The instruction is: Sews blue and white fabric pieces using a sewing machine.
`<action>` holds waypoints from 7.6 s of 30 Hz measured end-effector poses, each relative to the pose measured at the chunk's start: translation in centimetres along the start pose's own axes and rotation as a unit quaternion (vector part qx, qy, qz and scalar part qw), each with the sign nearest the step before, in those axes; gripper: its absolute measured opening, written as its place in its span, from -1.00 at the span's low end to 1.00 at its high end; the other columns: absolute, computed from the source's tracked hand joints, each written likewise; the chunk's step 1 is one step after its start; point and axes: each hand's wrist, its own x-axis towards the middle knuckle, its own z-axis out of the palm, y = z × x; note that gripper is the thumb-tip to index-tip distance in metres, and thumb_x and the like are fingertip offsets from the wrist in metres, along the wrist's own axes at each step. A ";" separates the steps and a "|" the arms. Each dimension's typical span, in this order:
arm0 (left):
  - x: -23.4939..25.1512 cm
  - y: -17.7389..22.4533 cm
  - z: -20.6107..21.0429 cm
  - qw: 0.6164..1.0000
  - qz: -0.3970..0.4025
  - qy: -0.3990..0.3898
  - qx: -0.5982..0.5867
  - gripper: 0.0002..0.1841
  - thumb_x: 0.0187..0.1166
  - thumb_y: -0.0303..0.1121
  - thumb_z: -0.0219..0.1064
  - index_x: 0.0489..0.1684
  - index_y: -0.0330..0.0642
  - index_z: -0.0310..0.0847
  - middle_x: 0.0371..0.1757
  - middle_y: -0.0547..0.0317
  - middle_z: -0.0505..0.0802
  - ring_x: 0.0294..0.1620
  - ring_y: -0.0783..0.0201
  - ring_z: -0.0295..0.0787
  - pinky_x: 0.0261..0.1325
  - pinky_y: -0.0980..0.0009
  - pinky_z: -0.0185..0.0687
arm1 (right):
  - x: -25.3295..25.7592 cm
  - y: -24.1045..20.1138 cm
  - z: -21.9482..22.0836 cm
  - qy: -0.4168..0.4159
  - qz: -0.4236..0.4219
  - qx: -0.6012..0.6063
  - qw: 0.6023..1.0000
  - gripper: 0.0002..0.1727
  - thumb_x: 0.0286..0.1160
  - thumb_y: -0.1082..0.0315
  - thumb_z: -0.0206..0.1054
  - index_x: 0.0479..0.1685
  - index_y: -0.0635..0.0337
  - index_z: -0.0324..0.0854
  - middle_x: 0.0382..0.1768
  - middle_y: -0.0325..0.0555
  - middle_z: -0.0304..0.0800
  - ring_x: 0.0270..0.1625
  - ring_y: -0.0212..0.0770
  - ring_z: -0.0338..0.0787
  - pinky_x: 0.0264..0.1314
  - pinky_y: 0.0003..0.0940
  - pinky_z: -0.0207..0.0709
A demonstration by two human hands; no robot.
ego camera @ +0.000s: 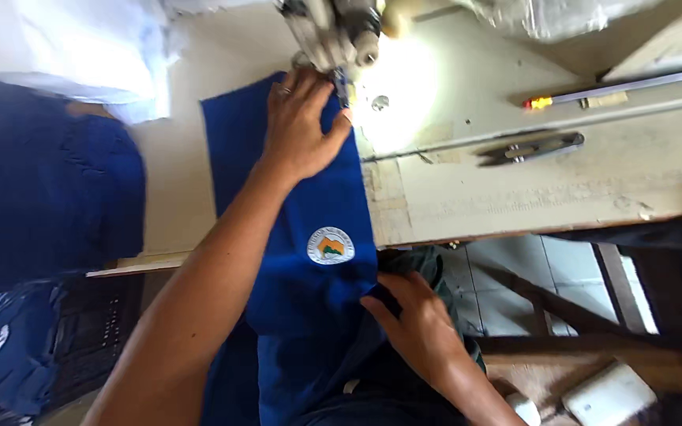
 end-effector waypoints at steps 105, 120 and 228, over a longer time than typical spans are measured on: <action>0.6 0.4 -4.0 0.983 -0.064 -0.049 -0.165 -0.78 0.56 -0.18 0.48 -0.11 -0.13 0.87 -0.21 0.25 0.91 -0.24 0.55 0.80 -0.02 0.56 0.72 | 0.8 -2.9 1.3 0.022 -0.001 0.387 0.922 -0.82 0.75 0.41 0.21 -0.02 0.37 0.66 -0.33 -0.24 0.83 -0.29 -0.52 0.80 -0.19 -0.57 0.72; 1.3 -0.1 -3.6 0.979 -0.092 -0.026 -0.181 -0.80 0.55 -0.17 0.49 -0.15 -0.08 0.88 -0.27 0.36 0.92 -0.29 0.67 0.79 -0.08 0.66 0.70 | 2.1 -2.1 1.5 0.030 0.018 0.409 0.912 -0.81 0.77 0.43 0.17 -0.08 0.33 0.67 -0.33 -0.28 0.80 -0.27 -0.55 0.78 -0.17 -0.60 0.70; -7.1 1.5 -2.5 0.993 -0.070 0.086 -0.052 -0.56 0.67 0.00 0.34 -0.06 -0.30 0.76 0.18 -0.19 0.79 0.37 -0.13 0.62 0.44 -0.06 0.44 | -2.8 0.5 1.6 0.120 -0.197 -0.032 0.973 -0.73 0.60 0.42 0.31 -0.01 -0.09 0.93 0.14 -0.30 0.93 0.25 -0.17 0.77 0.28 -0.23 0.56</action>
